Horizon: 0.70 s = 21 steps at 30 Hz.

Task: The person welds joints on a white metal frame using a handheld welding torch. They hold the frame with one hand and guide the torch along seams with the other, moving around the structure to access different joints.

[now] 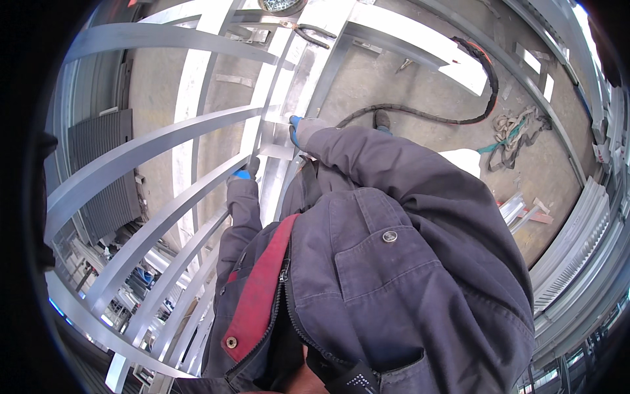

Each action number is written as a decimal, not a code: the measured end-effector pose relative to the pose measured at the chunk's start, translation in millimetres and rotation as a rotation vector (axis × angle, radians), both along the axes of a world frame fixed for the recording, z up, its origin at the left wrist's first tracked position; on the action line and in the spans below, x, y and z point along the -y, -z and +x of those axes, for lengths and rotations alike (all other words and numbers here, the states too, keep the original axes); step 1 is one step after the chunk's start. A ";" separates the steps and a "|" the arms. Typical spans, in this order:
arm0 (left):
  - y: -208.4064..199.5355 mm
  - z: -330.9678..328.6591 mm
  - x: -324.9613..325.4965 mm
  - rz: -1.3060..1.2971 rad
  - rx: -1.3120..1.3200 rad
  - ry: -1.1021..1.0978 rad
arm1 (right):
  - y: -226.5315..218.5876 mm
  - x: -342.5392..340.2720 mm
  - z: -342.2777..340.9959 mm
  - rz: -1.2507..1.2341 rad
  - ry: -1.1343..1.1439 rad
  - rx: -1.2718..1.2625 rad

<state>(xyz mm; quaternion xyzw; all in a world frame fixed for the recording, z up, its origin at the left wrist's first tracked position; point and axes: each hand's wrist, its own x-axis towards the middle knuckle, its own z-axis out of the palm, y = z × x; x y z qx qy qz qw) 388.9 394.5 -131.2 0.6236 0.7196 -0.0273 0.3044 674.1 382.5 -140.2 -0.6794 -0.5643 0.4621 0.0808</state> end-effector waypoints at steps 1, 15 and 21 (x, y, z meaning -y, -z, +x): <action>1.1 -1.6 -0.3 -0.033 0.008 -0.030 | -0.6 -1.2 0.2 0.012 0.005 -0.006; -12.6 4.3 -1.4 -0.053 0.058 -0.047 | -20.9 -43.5 -11.0 -0.112 -0.210 0.139; -4.8 -0.5 3.5 0.043 0.015 0.073 | -22.6 -33.0 -11.4 -0.205 -0.029 0.114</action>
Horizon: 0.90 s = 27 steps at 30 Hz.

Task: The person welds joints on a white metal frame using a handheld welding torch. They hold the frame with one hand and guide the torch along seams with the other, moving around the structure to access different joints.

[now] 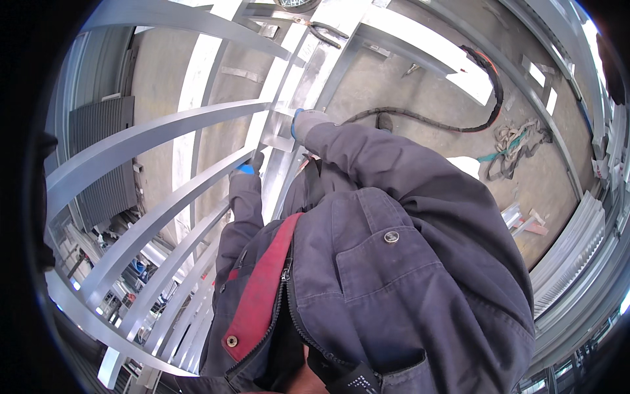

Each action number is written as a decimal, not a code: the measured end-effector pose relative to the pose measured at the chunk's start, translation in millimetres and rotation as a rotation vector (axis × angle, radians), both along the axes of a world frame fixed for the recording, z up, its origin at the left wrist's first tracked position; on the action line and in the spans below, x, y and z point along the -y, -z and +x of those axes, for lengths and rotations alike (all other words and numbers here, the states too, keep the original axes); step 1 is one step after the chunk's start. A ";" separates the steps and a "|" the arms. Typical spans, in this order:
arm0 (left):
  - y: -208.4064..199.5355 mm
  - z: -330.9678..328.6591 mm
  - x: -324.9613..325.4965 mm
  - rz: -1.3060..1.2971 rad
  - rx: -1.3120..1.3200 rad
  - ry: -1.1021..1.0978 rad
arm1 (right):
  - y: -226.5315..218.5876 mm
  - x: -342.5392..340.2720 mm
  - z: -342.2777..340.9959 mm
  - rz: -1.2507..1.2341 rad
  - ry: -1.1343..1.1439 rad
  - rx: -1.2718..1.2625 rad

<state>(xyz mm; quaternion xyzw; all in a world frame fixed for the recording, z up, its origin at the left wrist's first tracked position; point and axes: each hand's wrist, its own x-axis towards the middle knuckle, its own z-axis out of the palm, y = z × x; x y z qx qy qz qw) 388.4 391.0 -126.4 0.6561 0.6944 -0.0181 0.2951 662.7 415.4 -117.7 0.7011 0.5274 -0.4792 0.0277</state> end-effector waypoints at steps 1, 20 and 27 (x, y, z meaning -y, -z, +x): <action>0.9 0.2 0.3 -0.010 0.002 -0.023 | -1.5 0.9 -1.2 0.032 -0.014 -0.013; -7.3 5.6 -4.5 -0.056 -0.059 -0.040 | -3.0 0.6 -7.6 0.073 -0.023 -0.042; -12.2 11.5 -9.1 -0.136 -0.065 -0.067 | 4.0 10.7 5.4 0.060 0.033 -0.088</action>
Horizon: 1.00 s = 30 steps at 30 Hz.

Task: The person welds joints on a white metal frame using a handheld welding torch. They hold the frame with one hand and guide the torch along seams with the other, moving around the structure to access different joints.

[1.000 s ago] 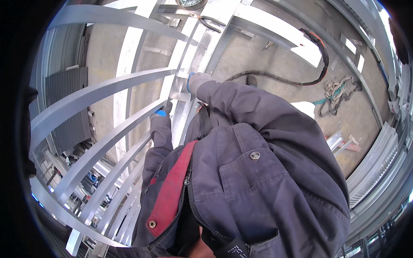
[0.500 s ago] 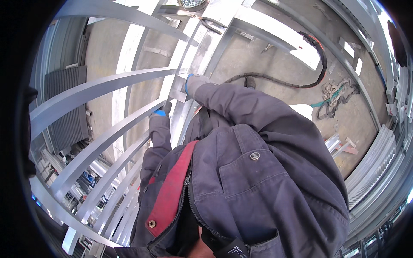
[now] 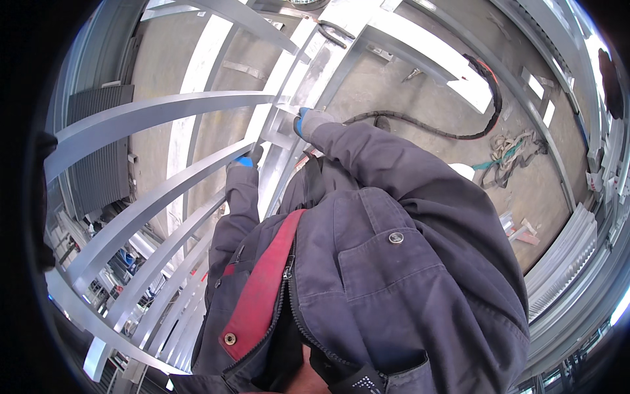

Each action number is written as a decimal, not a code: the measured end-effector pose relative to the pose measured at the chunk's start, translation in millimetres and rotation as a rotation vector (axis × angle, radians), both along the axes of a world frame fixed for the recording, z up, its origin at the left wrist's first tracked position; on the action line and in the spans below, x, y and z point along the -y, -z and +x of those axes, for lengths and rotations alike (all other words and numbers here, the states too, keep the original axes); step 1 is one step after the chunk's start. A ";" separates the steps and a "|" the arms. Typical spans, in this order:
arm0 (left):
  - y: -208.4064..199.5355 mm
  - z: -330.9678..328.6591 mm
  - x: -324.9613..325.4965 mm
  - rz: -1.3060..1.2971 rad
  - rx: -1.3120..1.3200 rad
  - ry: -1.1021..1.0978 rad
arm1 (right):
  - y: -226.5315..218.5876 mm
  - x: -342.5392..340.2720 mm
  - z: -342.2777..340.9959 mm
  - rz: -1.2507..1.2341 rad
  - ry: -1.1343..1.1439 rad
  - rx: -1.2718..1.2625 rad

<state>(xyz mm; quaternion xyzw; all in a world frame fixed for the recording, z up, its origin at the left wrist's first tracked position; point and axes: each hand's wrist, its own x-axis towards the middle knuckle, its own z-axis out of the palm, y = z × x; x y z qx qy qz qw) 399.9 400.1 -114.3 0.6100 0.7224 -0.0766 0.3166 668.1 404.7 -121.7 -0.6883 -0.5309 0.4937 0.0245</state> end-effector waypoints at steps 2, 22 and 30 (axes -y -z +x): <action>6.4 -2.9 0.8 -0.045 0.015 -0.066 | 2.4 1.4 -1.6 0.071 0.033 -0.057; 23.2 -13.8 11.3 0.149 -0.012 0.103 | -2.3 -15.6 -28.3 0.110 0.068 0.071; 5.4 1.9 4.3 0.057 -0.091 0.080 | 12.0 -33.0 -36.9 0.091 0.047 0.079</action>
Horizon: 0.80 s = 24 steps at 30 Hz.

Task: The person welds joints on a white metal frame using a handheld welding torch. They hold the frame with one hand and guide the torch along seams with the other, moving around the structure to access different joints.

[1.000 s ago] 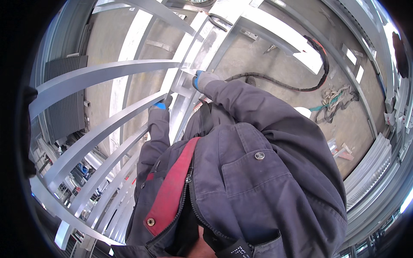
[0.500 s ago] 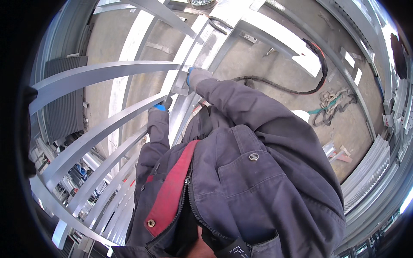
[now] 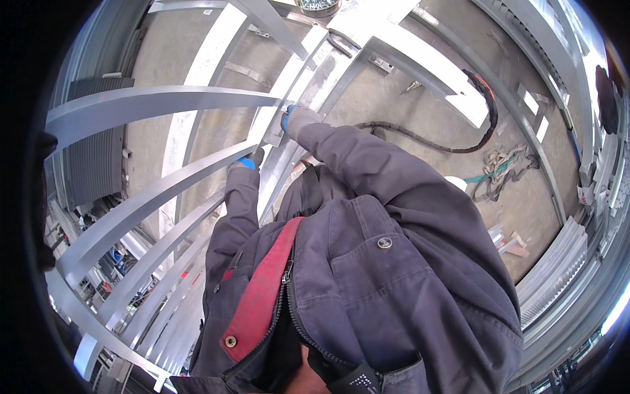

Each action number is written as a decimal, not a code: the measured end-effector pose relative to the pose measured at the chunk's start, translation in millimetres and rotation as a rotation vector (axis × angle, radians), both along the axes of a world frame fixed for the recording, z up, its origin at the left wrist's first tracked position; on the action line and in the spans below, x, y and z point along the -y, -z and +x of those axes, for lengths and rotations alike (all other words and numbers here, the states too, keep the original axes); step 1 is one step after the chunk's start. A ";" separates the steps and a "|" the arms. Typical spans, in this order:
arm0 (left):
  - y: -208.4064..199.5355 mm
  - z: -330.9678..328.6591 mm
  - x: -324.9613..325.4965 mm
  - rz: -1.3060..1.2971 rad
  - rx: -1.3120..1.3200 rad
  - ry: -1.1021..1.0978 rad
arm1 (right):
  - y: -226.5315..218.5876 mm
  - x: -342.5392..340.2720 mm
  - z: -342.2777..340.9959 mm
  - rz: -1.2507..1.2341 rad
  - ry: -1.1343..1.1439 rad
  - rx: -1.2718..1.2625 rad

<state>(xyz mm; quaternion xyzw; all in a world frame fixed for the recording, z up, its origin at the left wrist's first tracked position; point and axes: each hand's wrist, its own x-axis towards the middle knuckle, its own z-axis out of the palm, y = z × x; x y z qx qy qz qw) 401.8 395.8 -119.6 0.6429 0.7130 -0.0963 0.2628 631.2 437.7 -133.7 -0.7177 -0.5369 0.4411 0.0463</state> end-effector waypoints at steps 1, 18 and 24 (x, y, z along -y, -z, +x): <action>-1.7 2.6 -1.5 -0.010 -0.008 -0.002 | 0.8 0.8 1.2 -0.022 0.026 -0.091; 13.9 7.4 18.4 0.179 0.160 -0.227 | -44.5 15.6 77.0 0.555 0.183 -0.041; 13.5 7.1 38.2 0.582 -0.124 0.145 | -46.2 4.0 115.0 0.578 0.206 0.029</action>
